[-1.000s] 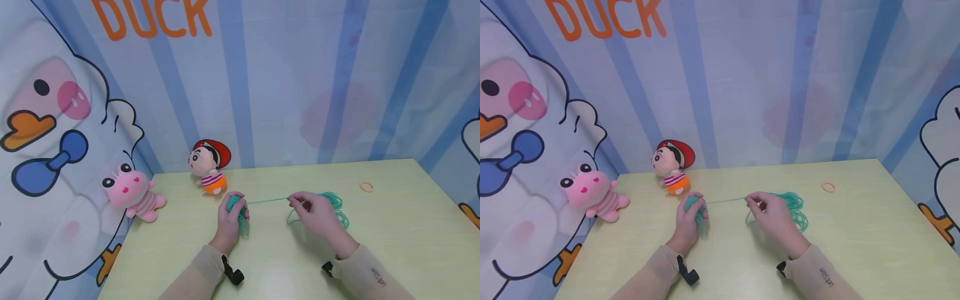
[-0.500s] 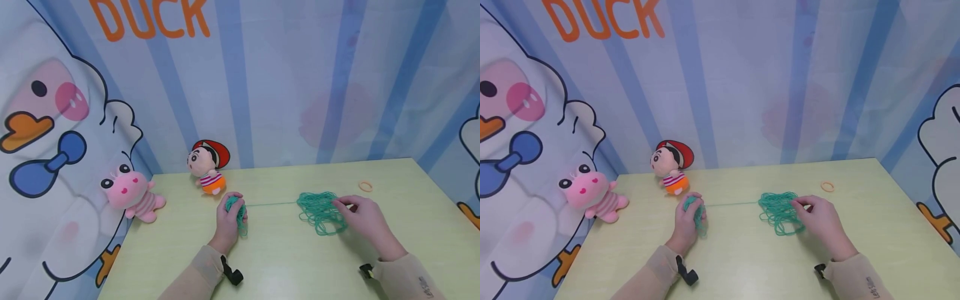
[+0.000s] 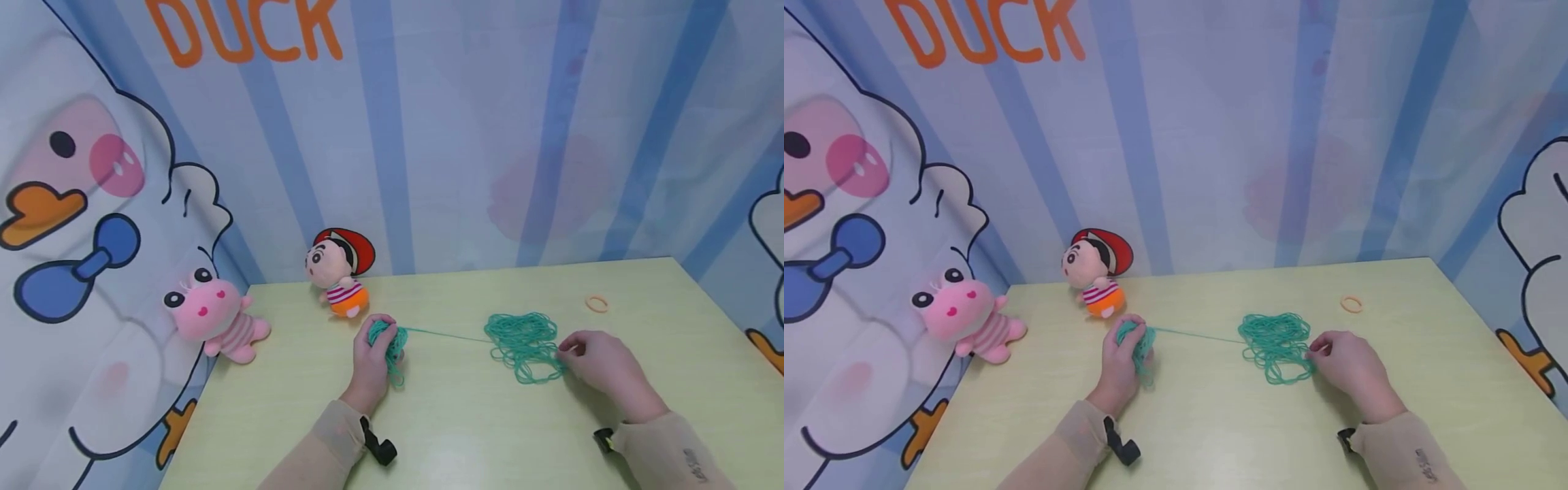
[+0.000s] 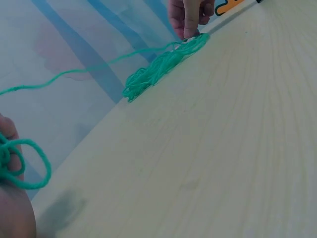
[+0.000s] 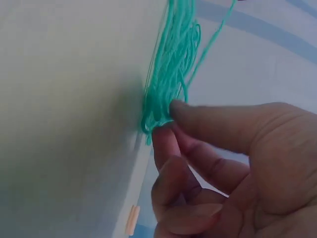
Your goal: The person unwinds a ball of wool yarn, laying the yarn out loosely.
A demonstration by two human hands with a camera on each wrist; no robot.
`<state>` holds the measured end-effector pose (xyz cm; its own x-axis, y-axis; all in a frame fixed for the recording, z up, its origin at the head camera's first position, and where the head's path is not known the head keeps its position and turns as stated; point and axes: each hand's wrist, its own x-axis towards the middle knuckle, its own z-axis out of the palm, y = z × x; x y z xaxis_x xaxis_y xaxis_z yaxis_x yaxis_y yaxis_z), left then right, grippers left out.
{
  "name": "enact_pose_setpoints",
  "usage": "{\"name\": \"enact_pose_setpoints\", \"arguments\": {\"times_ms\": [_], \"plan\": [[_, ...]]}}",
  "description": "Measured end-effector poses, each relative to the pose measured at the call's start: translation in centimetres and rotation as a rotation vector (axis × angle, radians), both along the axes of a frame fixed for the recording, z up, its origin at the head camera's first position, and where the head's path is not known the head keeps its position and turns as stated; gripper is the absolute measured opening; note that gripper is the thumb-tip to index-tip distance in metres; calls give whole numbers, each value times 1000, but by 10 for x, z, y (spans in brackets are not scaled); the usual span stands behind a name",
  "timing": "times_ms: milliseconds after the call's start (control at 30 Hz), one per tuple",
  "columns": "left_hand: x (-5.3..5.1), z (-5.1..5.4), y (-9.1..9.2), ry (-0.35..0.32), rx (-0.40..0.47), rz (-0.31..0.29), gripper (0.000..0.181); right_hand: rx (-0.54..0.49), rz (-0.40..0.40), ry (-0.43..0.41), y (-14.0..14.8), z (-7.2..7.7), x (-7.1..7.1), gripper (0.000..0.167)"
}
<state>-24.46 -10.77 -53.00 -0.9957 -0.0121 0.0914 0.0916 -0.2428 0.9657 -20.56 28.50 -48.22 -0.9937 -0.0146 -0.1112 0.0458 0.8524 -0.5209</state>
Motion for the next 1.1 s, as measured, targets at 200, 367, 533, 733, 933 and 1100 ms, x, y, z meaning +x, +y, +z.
{"name": "enact_pose_setpoints", "arguments": {"times_ms": [200, 367, 533, 733, 933, 1100], "plan": [[1, 1, -1, 12, -3, -15, 17, -56, 83, 189, -53, 11, 2, 26], [2, 1, 0, 18, 2, -30, 18, -211, 235, 246, -119, 20, -2, 31], [3, 3, 1, 19, 11, -39, 17, -263, 346, 172, -170, 17, -14, 43], [3, 3, 3, 22, 36, -64, 13, -259, 286, 154, -193, 9, -22, 28], [2, 4, 1, 24, 34, -75, 14, -281, 227, 273, -181, 16, -21, 19], [2, 4, 2, 5, 31, -83, 16, -291, 169, 360, -156, 27, -16, 19]]}}
